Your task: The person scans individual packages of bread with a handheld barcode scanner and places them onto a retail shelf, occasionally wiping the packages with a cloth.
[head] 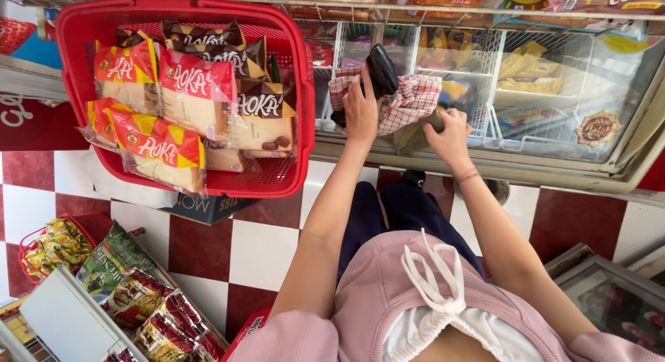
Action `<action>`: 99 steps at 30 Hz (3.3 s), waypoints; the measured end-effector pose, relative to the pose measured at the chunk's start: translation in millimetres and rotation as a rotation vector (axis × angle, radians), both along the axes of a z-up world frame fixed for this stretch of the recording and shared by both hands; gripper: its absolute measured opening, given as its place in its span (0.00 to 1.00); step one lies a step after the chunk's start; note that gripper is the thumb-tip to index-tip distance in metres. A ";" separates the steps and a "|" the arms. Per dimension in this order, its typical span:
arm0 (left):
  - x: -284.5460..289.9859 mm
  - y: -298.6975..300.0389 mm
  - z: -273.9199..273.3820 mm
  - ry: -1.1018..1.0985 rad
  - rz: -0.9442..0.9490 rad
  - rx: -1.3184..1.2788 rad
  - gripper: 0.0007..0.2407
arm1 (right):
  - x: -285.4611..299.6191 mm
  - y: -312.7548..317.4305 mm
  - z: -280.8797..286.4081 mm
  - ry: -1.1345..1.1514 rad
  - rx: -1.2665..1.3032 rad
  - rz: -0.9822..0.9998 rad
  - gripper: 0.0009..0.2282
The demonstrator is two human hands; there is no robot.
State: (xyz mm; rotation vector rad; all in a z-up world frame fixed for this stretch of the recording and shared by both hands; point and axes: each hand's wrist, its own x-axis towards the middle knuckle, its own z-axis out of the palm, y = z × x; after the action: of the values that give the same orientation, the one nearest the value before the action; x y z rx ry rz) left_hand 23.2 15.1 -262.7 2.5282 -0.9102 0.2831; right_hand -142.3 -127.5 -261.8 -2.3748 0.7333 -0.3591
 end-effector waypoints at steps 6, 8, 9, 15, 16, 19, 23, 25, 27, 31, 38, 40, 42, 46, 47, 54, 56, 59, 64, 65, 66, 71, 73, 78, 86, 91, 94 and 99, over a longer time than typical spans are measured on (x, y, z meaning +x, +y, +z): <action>4.1 5.6 -8.5 0.045 0.045 0.098 0.39 | -29.6 21.9 26.0 -0.250 0.617 -0.216 0.13; 3.7 7.6 -5.9 0.046 0.057 0.103 0.39 | -37.4 29.8 23.2 -0.351 0.668 -0.304 0.14; 3.4 7.8 -3.3 0.078 0.067 0.116 0.39 | -40.5 31.8 19.6 -0.454 0.719 -0.387 0.15; -0.6 15.4 11.1 0.127 0.047 0.140 0.38 | -64.8 42.7 1.9 -0.970 0.622 -0.541 0.21; 0.0 16.3 12.6 0.140 0.043 0.156 0.37 | -68.4 39.8 3.1 -0.972 0.620 -0.540 0.21; 0.6 21.5 17.7 0.128 0.017 0.120 0.37 | -81.0 35.1 10.6 -0.989 0.560 -0.689 0.22; -9.6 28.1 47.5 0.151 -0.011 0.046 0.34 | -88.1 42.7 22.7 -1.009 0.586 -0.609 0.23; -27.7 38.9 73.6 0.426 -0.354 -0.351 0.32 | -83.2 53.1 29.0 -1.009 0.593 -0.553 0.22; -52.0 53.3 100.4 0.554 -0.477 -0.584 0.32 | -74.3 69.5 39.4 -0.928 0.557 -0.445 0.22; -64.7 64.7 159.8 0.639 -0.562 -0.707 0.40 | -48.6 106.3 73.7 -0.997 0.801 -0.394 0.21; -64.5 141.4 202.7 1.078 -0.514 -1.093 0.50 | -21.5 148.8 165.6 -0.815 1.184 0.197 0.19; -55.8 177.2 193.2 1.160 -0.448 -1.125 0.38 | -7.4 151.8 186.9 -0.708 1.168 0.328 0.17; -52.8 216.8 181.5 1.119 -0.348 -1.146 0.24 | 13.9 140.1 212.8 -0.571 0.383 0.573 0.11; -43.3 276.4 157.9 1.107 0.017 -1.506 0.18 | 88.7 166.6 231.0 -0.524 0.715 0.399 0.08; -39.8 286.8 155.8 1.036 0.068 -1.580 0.15 | 116.2 178.0 230.2 -0.492 0.742 0.390 0.13; -16.2 313.9 189.5 1.055 0.313 -1.810 0.21 | 201.4 214.6 205.8 -0.287 0.463 0.292 0.08; -17.5 318.0 197.6 1.115 0.138 -1.882 0.24 | 206.1 213.5 193.1 -0.390 0.385 0.327 0.06; -11.1 324.2 203.4 1.033 0.044 -1.910 0.27 | 199.4 210.5 180.9 -0.409 0.417 0.310 0.04; 3.3 333.9 217.4 0.873 0.088 -1.891 0.26 | 161.4 188.5 198.3 -0.680 0.890 0.318 0.08; 6.2 332.7 218.8 0.835 0.159 -1.876 0.26 | 152.0 187.0 206.0 -0.686 0.885 0.313 0.08; 7.7 329.6 219.1 0.841 0.151 -1.874 0.26 | 138.3 180.9 215.4 -0.707 1.054 0.318 0.11; -3.5 298.8 224.6 0.679 0.010 -1.548 0.27 | 82.2 172.4 214.0 -0.726 1.172 0.346 0.13; -12.7 287.9 233.5 0.712 -0.063 -1.510 0.28 | 72.6 172.5 209.8 -0.704 1.192 0.311 0.11; -29.4 270.6 252.7 1.083 -0.130 -1.616 0.28 | 56.4 189.8 249.0 -0.755 1.665 0.397 0.32; -53.1 242.9 235.1 0.890 0.060 -1.583 0.26 | 49.5 245.4 244.1 -1.026 1.249 0.238 0.43; -34.6 256.3 233.9 -0.028 0.016 -1.154 0.36 | 33.7 218.3 250.5 -0.914 1.102 0.223 0.30; -34.5 254.9 269.9 -0.244 -0.480 -0.871 0.34 | 27.9 227.2 235.6 -0.666 1.159 0.349 0.29; -32.0 232.8 300.8 -0.314 -0.422 -0.598 0.26 | 16.8 237.4 192.3 -0.494 1.208 0.331 0.27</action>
State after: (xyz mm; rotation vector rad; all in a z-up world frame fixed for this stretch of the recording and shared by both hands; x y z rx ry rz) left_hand -8.8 247.9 38.2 1.7276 -1.2290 0.7080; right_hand -125.4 109.9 -69.5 -1.1475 0.1791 -0.2320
